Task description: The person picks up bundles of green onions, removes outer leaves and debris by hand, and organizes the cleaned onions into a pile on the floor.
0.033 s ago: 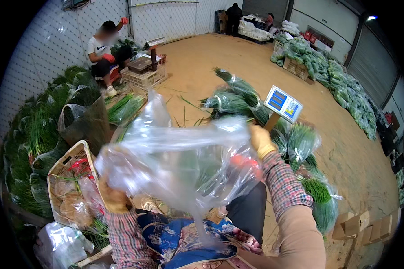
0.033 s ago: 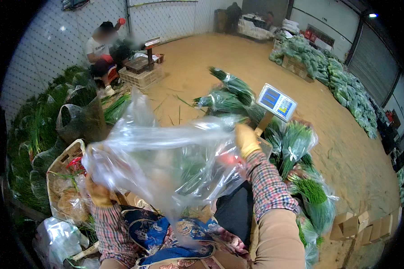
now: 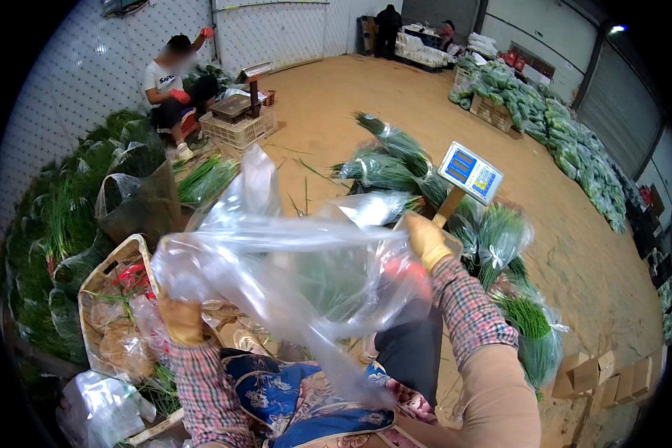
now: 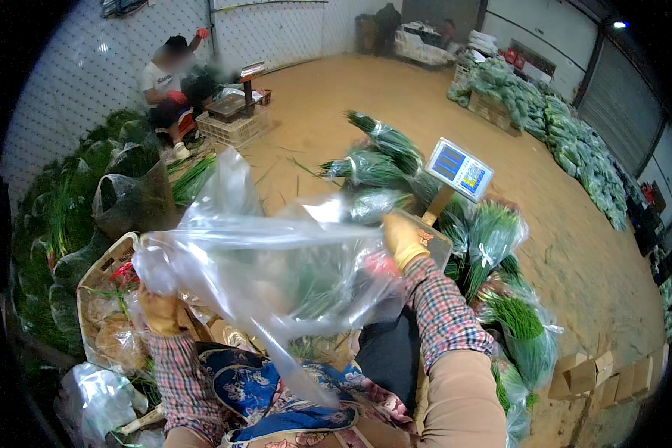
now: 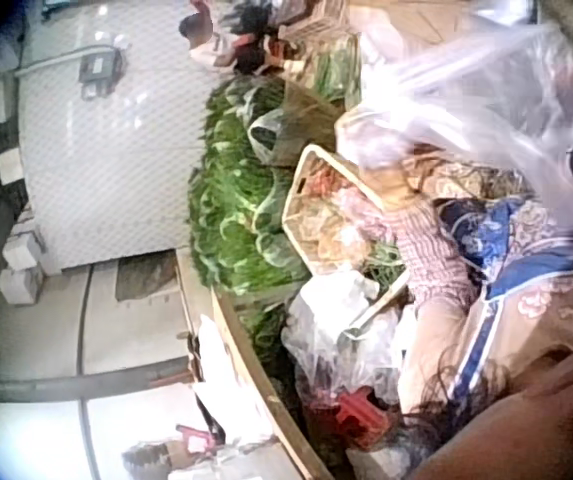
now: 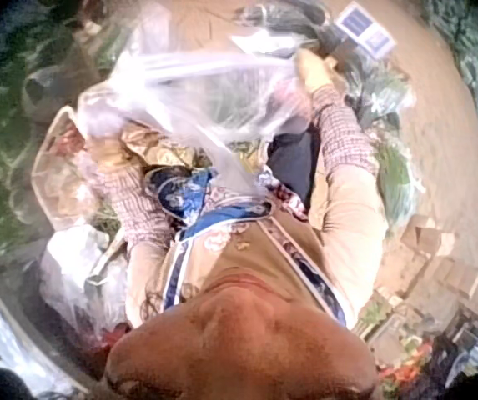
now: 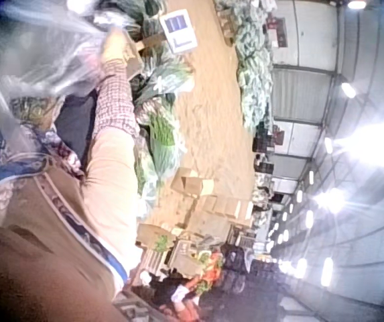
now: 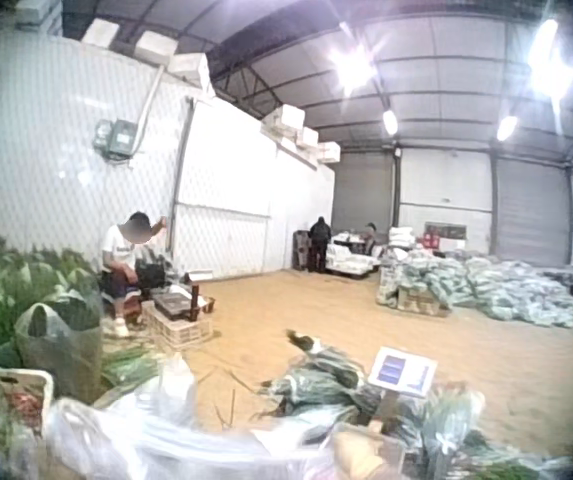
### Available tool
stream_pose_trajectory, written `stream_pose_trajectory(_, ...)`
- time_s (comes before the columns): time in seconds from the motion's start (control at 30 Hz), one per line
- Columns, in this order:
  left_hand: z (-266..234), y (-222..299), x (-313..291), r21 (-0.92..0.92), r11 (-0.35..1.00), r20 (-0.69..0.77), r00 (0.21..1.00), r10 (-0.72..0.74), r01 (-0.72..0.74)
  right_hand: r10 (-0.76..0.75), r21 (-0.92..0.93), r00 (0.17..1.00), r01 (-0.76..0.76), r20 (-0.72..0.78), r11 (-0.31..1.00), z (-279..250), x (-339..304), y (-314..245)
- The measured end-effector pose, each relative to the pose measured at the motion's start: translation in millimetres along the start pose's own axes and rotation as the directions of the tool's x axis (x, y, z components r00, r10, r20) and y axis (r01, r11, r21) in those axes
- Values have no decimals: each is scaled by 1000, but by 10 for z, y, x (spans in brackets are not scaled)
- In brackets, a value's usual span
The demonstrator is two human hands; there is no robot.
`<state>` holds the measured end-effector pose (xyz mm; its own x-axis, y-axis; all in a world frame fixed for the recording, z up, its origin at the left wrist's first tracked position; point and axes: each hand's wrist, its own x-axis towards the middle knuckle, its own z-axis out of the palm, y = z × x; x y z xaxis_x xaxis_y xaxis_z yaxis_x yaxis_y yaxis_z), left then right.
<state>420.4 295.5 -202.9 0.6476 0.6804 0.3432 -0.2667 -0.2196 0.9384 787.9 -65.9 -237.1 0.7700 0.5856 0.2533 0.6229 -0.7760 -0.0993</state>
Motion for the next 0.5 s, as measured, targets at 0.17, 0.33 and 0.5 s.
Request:
stream_pose_trajectory(0.17, -498, -535, 496, -878, 466, -351, 807, -475, -108, -184, 447, 950, 54, 252, 893, 149, -415, -208)
stream_pose_trajectory(0.33, -809, -1137, 409, -872, 476, -396, 731, -555, -112, -94, 929, 961, -277, 262, -244, 502, -727, -374)
stream_pose_trajectory(0.5, -742, -1285, 416, -950, 311, -212, 693, -688, 18, 150, 545, 959, -5, 239, -839, 804, -805, -132)
